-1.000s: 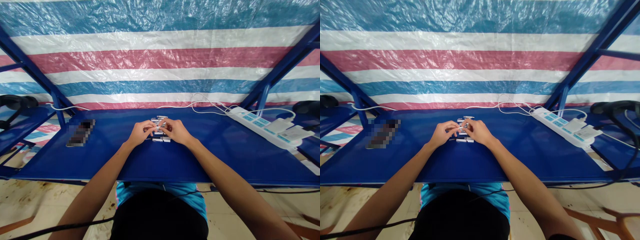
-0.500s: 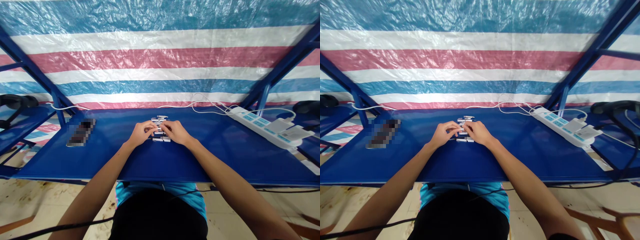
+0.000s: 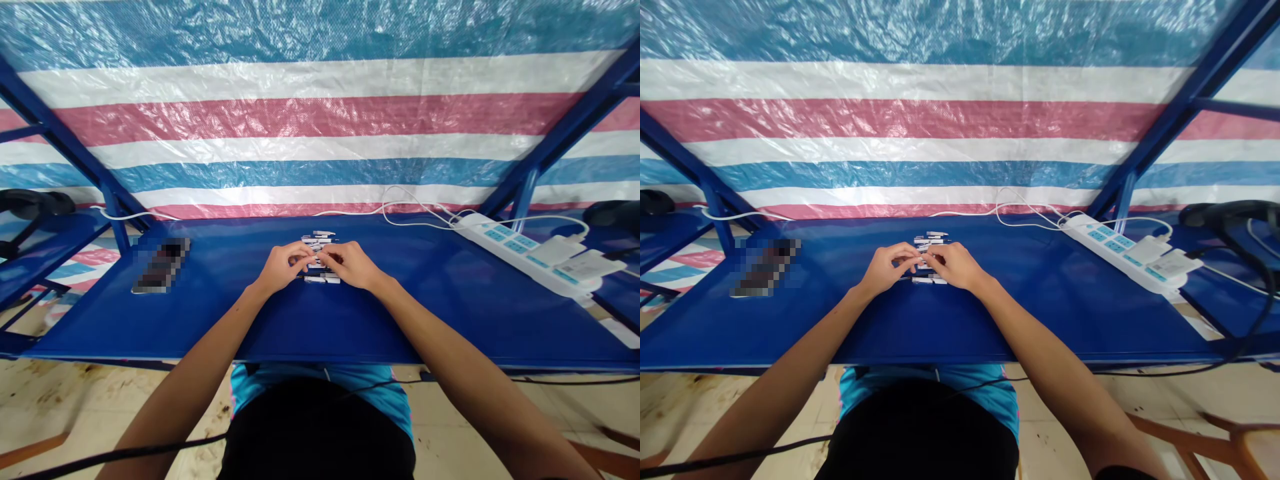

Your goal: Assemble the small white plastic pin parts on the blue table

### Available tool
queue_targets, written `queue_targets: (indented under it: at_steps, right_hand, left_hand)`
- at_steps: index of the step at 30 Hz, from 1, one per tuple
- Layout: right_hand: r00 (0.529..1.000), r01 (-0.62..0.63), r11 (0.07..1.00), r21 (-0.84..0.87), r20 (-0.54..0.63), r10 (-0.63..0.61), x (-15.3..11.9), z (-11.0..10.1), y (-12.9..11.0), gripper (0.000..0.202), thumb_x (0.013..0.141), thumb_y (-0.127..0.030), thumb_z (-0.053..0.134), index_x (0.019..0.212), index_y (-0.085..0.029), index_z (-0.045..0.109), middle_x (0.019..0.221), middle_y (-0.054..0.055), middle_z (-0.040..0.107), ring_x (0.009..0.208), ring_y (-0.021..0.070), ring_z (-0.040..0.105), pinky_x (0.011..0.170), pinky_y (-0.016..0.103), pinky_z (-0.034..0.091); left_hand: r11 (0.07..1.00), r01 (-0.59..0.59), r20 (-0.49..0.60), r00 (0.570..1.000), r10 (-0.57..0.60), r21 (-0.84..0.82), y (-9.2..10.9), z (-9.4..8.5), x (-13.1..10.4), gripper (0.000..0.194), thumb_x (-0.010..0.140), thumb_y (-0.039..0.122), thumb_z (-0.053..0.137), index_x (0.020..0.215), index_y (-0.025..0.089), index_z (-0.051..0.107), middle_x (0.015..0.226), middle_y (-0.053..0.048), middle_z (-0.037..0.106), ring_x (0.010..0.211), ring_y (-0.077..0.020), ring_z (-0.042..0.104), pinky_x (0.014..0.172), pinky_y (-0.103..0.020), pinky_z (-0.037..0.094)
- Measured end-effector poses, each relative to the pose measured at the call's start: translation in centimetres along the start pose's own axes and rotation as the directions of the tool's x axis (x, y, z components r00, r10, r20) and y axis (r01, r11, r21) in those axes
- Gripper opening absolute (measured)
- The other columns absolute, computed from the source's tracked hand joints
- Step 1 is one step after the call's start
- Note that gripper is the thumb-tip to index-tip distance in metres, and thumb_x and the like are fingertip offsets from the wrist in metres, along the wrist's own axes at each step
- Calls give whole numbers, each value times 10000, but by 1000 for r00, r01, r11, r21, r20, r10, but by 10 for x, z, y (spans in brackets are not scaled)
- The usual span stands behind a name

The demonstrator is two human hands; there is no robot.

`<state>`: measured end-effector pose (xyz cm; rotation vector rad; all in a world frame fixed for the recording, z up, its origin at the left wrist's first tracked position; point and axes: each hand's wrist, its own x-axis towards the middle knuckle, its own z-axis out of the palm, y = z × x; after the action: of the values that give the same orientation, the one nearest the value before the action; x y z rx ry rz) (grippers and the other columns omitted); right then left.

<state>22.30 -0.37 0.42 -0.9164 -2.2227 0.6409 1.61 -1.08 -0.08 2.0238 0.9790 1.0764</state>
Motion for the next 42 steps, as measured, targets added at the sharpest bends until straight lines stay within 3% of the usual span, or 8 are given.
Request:
queue_targets:
  at_steps: [6,15,25,36,39,42]
  right_hand:
    - [999,-28,999,-26,20,28,1,0,-2,439,1025,-437,421,685,-193,553,571,-12,526,537,120,450,595,258,302]
    - [999,-38,999,-39,-21,37,0,-1,-1,479,1024,-532,429,708,-200,566,586,-12,533,554,126,465,593,253,308]
    - [998,-65,997,-47,-22,64,0,0,-1,261,978,-364,524,836,-194,662,561,-23,567,529,132,496,597,244,334]
    - [999,-36,998,-54,-31,35,0,1,3,239,958,-360,560,884,-197,717,581,-18,592,516,129,491,588,242,340]
    - [997,-49,996,-72,-70,44,0,-3,2,261,950,-376,559,842,-195,712,578,-10,586,516,131,497,585,251,344]
    - [981,-76,993,-90,-187,58,0,-9,2,274,942,-389,552,828,-191,703,568,-9,577,506,130,482,581,260,353]
  left_hand:
    - [998,-42,-18,999,43,55,-1,-2,1,339,934,493,647,846,177,733,773,-52,757,623,-159,692,570,-224,534]
    - [982,-130,-50,989,138,137,-5,-2,3,353,986,456,594,906,181,800,898,-93,776,749,-184,709,603,-249,527]
    - [987,-92,-64,993,101,129,-4,-3,1,264,956,392,625,963,171,769,972,-99,798,753,-187,732,629,-244,564]
    - [988,-83,-74,993,93,129,-3,0,0,280,943,455,615,936,190,705,904,-72,771,756,-177,720,610,-224,537]
    - [977,-110,-79,989,126,182,-4,-1,-1,277,962,442,589,946,187,695,874,-66,747,737,-164,691,593,-214,509]
    - [939,-190,-37,977,209,286,-3,-2,-2,257,987,368,553,886,181,698,798,-56,705,668,-154,631,626,-243,511]
